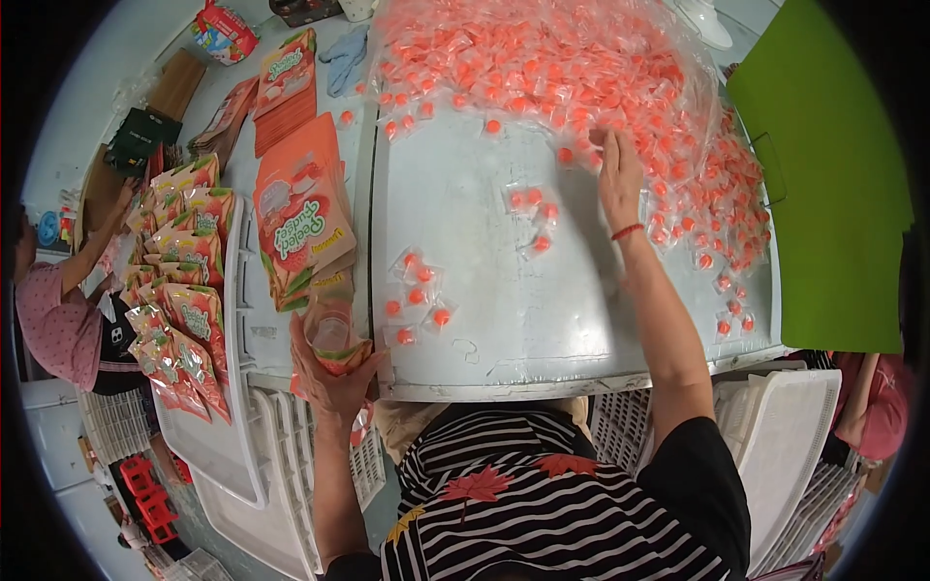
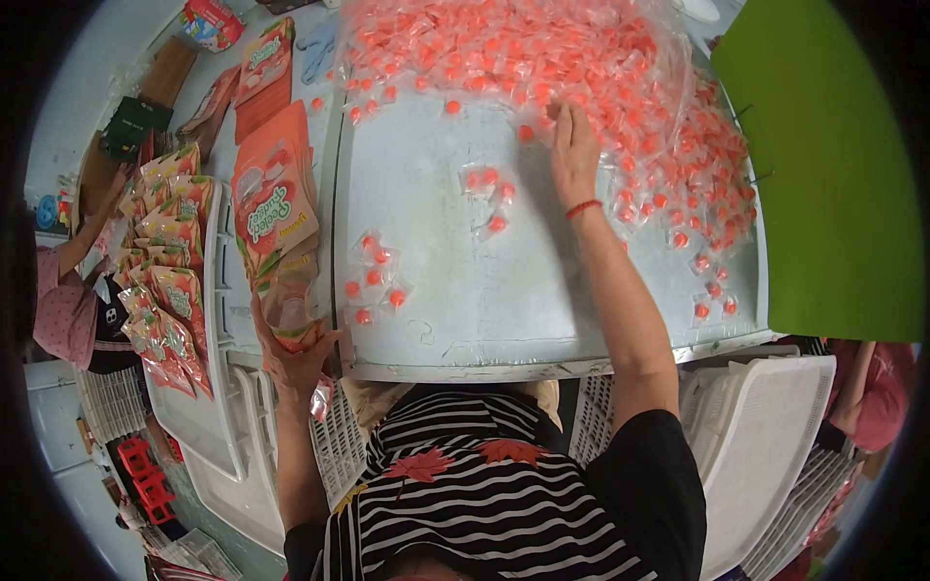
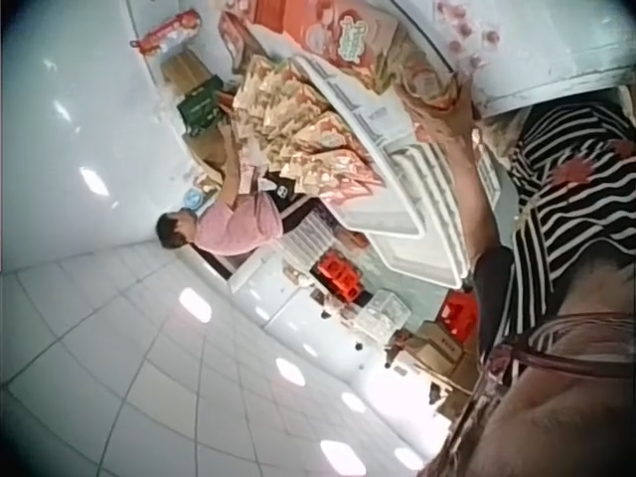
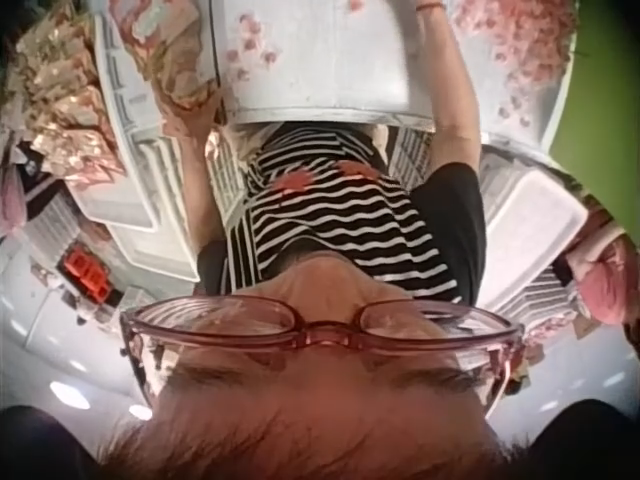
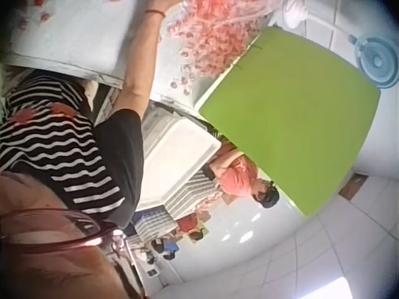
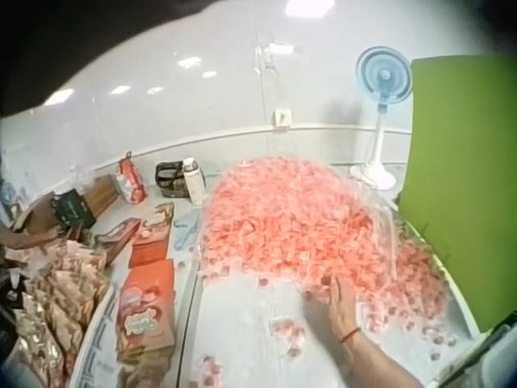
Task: Packaging small individually wrapped candies into larger labeled plastic bags at a factory workbench.
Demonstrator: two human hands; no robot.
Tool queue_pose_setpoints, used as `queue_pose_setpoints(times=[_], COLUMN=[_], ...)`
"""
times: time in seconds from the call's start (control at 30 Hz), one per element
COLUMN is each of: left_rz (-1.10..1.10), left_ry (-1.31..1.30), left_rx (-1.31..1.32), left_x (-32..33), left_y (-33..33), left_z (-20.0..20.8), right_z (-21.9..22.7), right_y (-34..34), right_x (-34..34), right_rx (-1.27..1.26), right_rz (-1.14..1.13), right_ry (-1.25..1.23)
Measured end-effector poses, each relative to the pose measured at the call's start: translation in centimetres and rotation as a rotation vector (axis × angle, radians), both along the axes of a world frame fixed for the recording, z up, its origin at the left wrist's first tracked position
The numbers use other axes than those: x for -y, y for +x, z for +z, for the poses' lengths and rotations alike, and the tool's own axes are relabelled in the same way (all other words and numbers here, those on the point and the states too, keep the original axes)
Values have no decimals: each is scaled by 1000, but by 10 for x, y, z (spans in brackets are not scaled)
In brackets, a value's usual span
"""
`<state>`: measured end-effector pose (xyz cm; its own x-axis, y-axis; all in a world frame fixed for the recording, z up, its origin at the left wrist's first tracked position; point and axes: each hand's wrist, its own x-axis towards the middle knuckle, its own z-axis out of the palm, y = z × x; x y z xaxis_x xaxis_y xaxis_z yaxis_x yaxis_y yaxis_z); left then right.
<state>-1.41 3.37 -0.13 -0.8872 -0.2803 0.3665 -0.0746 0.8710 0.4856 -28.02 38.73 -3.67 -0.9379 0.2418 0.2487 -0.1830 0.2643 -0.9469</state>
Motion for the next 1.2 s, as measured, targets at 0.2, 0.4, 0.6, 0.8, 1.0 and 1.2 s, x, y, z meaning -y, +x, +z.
queue_pose_setpoints(times=[0.2, 0.4, 0.6, 0.8, 1.0, 1.2], left_rz=[20, 16, 47, 26, 30, 51], left_ry=[14, 116, 190, 121, 158, 180], left_rx=[15, -9, 38, 37, 15, 53], left_x=[-8, 9, 7, 6, 7, 6], left_y=[-2, 4, 2, 2, 4, 12], left_z=[3, -4, -2, -3, -3, -3], right_z=[-25, 0, 4, 1, -21, 4], right_y=[-7, -1, 20, 64, 53, 54], right_x=[-7, -25, -53, -18, -34, -15], right_rx=[-172, 270, 267, -244, -260, -309], right_rz=[203, 272, 124, 272, 186, 178], right_ry=[740, -929, -599, 758, 1123, 974])
